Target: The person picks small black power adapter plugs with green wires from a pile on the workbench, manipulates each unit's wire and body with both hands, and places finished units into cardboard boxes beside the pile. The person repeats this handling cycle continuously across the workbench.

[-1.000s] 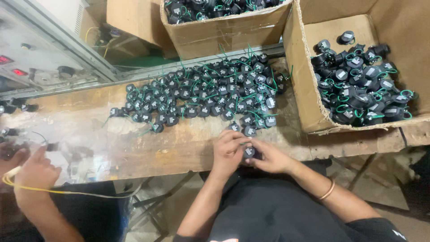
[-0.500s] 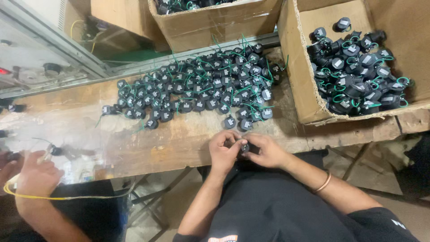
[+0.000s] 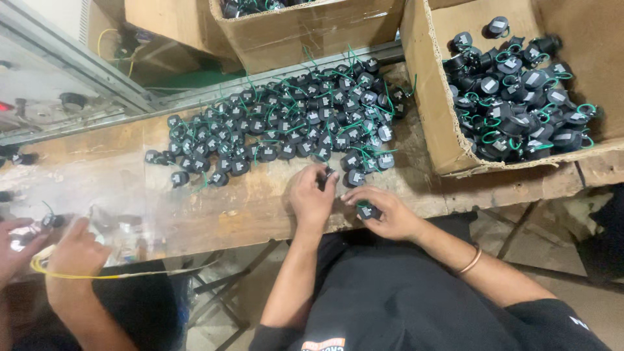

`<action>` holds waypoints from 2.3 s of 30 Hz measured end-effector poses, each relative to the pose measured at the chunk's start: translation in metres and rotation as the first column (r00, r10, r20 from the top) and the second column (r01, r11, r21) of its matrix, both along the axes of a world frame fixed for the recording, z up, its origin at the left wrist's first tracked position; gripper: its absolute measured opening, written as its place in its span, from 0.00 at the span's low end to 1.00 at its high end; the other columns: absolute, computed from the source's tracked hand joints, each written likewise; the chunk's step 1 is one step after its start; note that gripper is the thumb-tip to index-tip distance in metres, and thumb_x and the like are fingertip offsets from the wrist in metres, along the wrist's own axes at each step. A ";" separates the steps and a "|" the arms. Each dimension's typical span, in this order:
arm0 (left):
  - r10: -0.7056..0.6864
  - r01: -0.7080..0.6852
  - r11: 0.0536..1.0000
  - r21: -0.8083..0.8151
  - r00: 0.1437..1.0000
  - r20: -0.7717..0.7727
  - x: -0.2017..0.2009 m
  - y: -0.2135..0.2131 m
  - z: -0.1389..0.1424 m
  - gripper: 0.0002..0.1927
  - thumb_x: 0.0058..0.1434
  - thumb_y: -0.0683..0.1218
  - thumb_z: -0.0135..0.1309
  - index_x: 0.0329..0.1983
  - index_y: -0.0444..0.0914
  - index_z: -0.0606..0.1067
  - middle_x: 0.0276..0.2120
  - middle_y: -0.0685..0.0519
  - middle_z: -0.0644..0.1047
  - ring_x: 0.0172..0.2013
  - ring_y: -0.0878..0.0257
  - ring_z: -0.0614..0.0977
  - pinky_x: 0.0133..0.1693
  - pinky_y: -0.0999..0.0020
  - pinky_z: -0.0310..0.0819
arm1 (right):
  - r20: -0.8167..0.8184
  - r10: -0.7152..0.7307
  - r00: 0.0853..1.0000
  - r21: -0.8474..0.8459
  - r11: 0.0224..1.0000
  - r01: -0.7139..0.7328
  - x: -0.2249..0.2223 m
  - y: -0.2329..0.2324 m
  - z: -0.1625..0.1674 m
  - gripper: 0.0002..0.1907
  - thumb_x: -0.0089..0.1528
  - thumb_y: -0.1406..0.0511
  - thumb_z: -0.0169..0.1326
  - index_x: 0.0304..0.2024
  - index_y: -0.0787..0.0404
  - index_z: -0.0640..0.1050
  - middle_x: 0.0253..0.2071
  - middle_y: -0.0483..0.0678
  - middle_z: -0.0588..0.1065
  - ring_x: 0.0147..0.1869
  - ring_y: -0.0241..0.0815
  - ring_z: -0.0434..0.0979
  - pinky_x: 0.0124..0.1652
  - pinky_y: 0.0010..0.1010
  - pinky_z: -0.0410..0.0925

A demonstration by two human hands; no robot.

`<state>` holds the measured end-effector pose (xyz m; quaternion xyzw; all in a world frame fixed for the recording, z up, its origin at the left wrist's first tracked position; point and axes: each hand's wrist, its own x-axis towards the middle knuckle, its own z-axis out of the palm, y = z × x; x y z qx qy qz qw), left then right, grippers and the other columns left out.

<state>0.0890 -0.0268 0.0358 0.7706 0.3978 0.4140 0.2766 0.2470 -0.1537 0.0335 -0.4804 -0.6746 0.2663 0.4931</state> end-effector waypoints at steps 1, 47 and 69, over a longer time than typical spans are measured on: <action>0.018 -0.018 0.996 -0.092 1.000 -0.003 -0.002 0.001 -0.004 0.14 0.53 0.43 0.68 0.38 0.36 0.76 0.38 0.47 0.81 0.41 0.51 0.82 0.44 0.60 0.74 | 0.014 -0.009 1.000 0.006 1.000 0.009 0.001 -0.001 0.000 0.20 0.54 0.74 0.55 0.50 0.61 0.75 0.58 0.52 0.76 0.64 0.53 0.76 0.62 0.41 0.68; -0.044 0.736 0.385 -0.557 0.617 0.786 -0.008 -0.041 -0.027 0.15 0.50 0.28 0.64 0.33 0.38 0.74 0.43 0.55 0.72 0.35 0.69 0.76 0.30 0.75 0.75 | 0.025 -0.015 1.000 0.006 1.000 0.014 -0.001 0.001 -0.005 0.18 0.54 0.69 0.66 0.45 0.66 0.78 0.43 0.55 0.79 0.48 0.55 0.81 0.46 0.38 0.74; 0.042 -0.045 0.989 0.140 0.999 0.029 -0.009 0.025 0.014 0.22 0.55 0.41 0.65 0.54 0.34 0.78 0.60 0.43 0.73 0.60 0.42 0.74 0.62 0.50 0.68 | -0.337 -0.114 0.934 -0.253 0.967 0.027 0.000 -0.002 -0.011 0.21 0.57 0.72 0.60 0.53 0.62 0.73 0.48 0.50 0.76 0.51 0.45 0.79 0.51 0.35 0.73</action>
